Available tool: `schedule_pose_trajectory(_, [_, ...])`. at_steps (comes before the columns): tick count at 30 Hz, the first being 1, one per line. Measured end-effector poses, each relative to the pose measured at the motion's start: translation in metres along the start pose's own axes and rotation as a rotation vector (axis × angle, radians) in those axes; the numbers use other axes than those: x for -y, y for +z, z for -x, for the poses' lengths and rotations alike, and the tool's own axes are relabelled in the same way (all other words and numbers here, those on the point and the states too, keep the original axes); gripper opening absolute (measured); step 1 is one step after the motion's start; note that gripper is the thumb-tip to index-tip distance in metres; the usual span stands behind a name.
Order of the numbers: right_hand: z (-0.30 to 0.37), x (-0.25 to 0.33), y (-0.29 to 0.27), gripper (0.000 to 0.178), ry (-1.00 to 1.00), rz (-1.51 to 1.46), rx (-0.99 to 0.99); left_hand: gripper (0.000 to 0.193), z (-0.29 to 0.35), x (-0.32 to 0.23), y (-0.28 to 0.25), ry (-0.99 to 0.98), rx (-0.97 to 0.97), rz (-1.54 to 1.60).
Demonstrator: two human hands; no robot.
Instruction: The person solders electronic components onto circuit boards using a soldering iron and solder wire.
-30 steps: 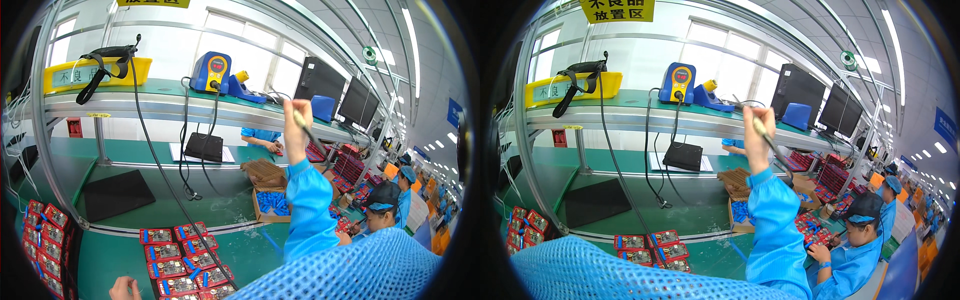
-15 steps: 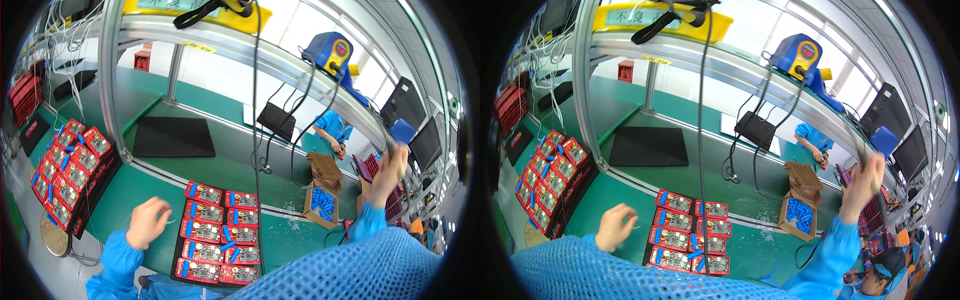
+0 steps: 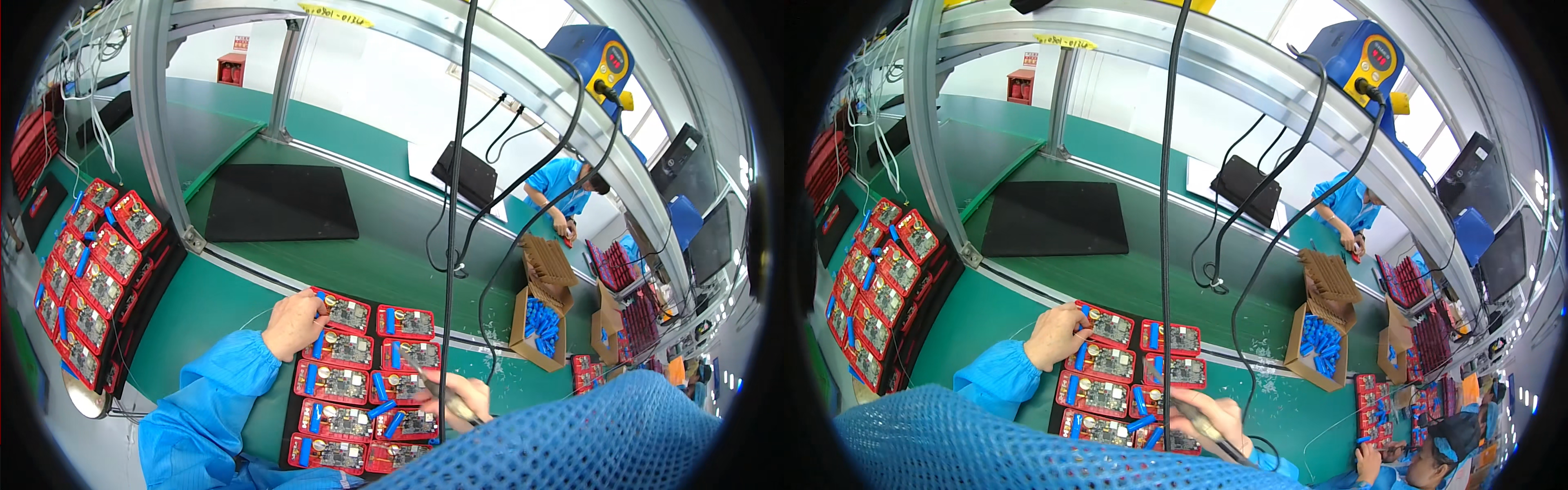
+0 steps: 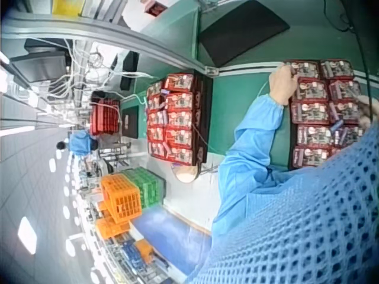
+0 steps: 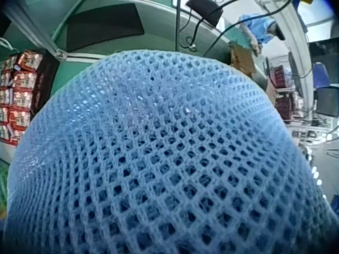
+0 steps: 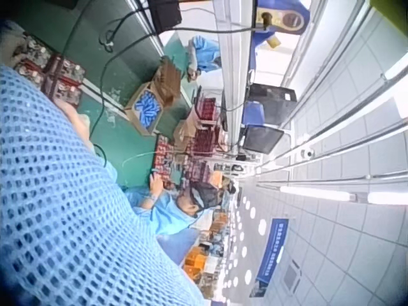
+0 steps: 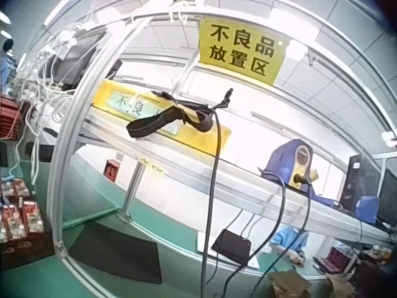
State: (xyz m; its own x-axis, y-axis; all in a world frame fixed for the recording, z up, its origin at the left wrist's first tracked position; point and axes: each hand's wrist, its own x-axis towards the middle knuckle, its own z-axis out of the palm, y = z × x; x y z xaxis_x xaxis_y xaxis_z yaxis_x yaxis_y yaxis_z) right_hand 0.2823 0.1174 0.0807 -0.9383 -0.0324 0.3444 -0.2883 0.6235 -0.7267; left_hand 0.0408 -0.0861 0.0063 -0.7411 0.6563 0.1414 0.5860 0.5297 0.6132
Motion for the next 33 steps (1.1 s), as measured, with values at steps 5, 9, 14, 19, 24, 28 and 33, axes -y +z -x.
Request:
schedule_pose_trajectory(5, [-0.055,-0.025,0.037,0.027,0.239,-0.039,0.054,0.013,-0.006,0.006,-0.005,-0.033,0.088,0.118])
schedule_pose_trajectory(9, [-0.098,-0.052,0.067,0.011,0.097,0.241,-0.052,0.012,-0.006,0.01,-0.005,-0.048,0.101,0.127])
schedule_pose_trajectory(14, [-0.134,-0.079,0.098,0.017,0.038,0.223,-0.04,0.011,0.0,0.009,0.002,0.029,0.003,0.122])
schedule_pose_trajectory(19, [-0.14,-0.085,0.106,0.019,0.002,0.34,0.037,0.01,-0.002,0.009,0.004,0.047,-0.06,0.148])
schedule_pose_trajectory(24, [-0.139,-0.083,0.101,0.017,-0.068,0.37,0.056,0.01,-0.004,0.011,0.001,0.097,-0.074,0.222])
schedule_pose_trajectory(28, [-0.135,-0.082,0.095,0.017,-0.065,0.38,0.089,0.009,-0.009,0.017,-0.004,0.065,0.095,0.259])
schedule_pose_trajectory(33, [-0.136,-0.085,0.089,0.019,-0.017,0.326,-0.01,0.008,-0.01,0.016,-0.003,0.028,0.071,0.246])
